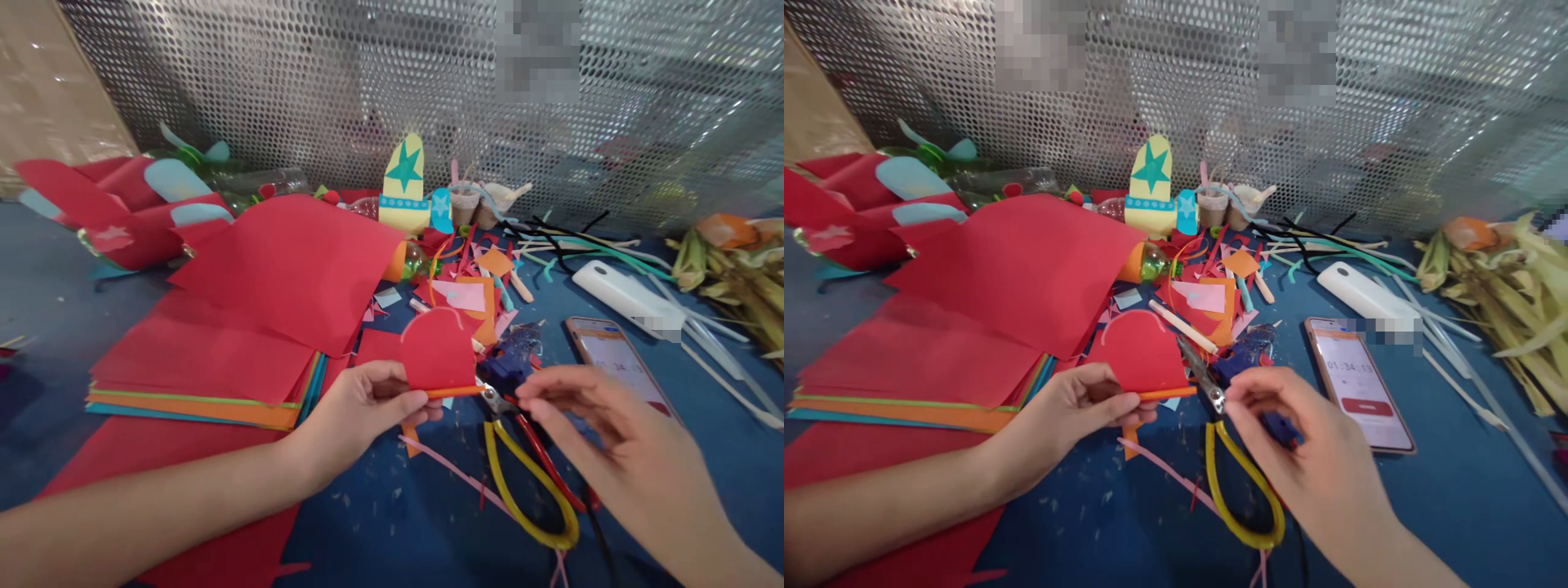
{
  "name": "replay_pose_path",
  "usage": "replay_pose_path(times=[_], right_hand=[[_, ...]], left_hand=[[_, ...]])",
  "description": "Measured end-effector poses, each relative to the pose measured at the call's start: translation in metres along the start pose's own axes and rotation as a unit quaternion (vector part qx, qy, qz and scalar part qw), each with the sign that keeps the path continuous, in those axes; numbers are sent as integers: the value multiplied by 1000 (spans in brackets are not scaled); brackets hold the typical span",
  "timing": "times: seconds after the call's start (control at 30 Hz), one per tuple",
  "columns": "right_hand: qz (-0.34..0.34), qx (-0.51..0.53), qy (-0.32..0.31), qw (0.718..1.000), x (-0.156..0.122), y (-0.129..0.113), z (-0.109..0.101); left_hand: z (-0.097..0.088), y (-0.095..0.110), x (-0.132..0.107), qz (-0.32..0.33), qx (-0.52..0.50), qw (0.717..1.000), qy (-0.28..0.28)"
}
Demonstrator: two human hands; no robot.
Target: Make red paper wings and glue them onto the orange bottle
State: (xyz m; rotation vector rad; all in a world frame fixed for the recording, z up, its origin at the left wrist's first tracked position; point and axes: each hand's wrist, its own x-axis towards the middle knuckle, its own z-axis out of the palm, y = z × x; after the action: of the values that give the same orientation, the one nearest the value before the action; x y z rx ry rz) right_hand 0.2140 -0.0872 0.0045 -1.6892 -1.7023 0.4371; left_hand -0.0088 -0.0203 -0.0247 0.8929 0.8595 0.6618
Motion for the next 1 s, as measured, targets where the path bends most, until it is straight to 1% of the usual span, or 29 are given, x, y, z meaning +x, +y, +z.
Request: replay_pose_path(times=[0.03, 0.07, 0.1, 0.13, 0.2, 0.23, 0.27, 0.37, 0.43, 0.53, 0.67, 0.73, 0.8, 0.87, 0.9, 0.93, 1.0], right_hand=[[-31, -75, 30, 996, 3, 4, -4], [-57, -148, 50, 986, 5, 9, -8], [-76, -211, 55, 973, 8, 14, -11], [-89, -261, 43, 960, 10, 19, -12], [-101, -320, -6, 942, 12, 26, -12], [-109, -334, -20, 936, 12, 28, -10], [-122, -343, -18, 931, 11, 28, -8], [-192, -348, -8, 918, 5, 22, 1], [-224, -352, -43, 908, -3, 18, 7], [-205, -400, -87, 889, -15, 18, 12], [-180, -458, -115, 863, -25, 21, 12], [-189, -478, -121, 849, -26, 18, 12], [-218, -491, -121, 834, -24, 12, 13], [-233, -491, -114, 832, -22, 6, 14], [-231, -486, -109, 836, -21, 4, 14], [-224, -475, -98, 845, -21, 2, 15], [-199, -435, -58, 876, -20, 2, 15]], left_hand=[[0, 1, 1, 4, -6, 1000, 19], [0, 2, 1, 8, -12, 999, 36], [0, 3, 2, 12, -18, 999, 48], [0, 4, 2, 13, -20, 998, 57], [0, 5, 3, 15, -16, 998, 65], [0, 5, 3, 15, -13, 998, 68], [0, 5, 3, 15, -11, 997, 71], [-1, 4, 4, 14, -13, 996, 82], [-2, 3, 5, 12, -11, 996, 83], [-2, 3, 6, 12, -8, 996, 83], [-1, 4, 5, 19, 7, 997, 76], [-1, 6, 5, 21, 15, 997, 78], [0, 7, 5, 19, 15, 996, 86], [0, 7, 5, 14, 13, 996, 91], [0, 7, 6, 11, 13, 996, 92], [0, 8, 6, 9, 14, 995, 93], [-1, 7, 6, 6, 17, 995, 94]])
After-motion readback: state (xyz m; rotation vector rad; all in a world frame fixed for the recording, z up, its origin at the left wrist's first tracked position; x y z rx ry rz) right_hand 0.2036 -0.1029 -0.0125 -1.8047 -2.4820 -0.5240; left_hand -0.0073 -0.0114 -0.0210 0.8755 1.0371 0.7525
